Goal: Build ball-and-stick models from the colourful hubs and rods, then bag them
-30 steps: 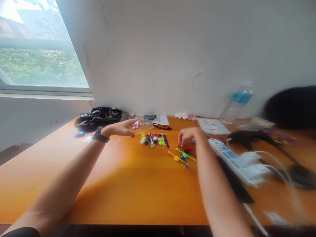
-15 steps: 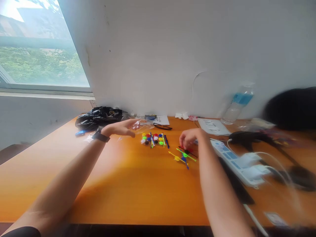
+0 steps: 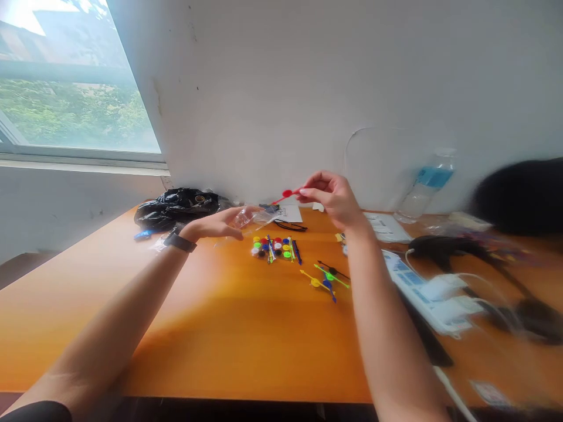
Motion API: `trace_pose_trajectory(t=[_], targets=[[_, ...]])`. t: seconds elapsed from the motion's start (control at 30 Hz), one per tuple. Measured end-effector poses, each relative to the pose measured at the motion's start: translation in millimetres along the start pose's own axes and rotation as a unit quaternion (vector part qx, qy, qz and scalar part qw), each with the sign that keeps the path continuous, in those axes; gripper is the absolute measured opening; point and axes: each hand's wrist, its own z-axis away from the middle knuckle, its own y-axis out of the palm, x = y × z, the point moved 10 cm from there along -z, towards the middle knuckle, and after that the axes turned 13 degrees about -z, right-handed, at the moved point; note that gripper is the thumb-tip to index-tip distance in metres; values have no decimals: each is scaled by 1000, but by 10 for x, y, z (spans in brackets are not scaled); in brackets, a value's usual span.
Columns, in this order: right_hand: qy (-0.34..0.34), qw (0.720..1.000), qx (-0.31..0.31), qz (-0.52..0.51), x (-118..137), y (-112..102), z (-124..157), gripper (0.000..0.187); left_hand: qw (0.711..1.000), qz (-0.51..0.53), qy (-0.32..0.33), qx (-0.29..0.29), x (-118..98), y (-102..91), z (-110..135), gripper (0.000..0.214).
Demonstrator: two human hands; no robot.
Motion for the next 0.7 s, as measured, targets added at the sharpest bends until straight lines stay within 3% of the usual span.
trace_pose_trajectory(t=[0.13, 0.3, 0.47, 0.7], targets=[[-22, 999, 33, -26, 36, 453, 18, 29, 997, 76, 27, -5, -106, -10, -1, 87], [-6, 997, 61, -47, -217, 735, 0, 18, 993, 114, 23, -5, -196, -18, 8, 64], [11, 994, 58, -94, -305, 787, -10, 15, 994, 110, 5, -3, -194, -12, 21, 48], [21, 993, 61, -101, -260, 711, -9, 14, 990, 138, 2, -21, -169, -35, 37, 80]])
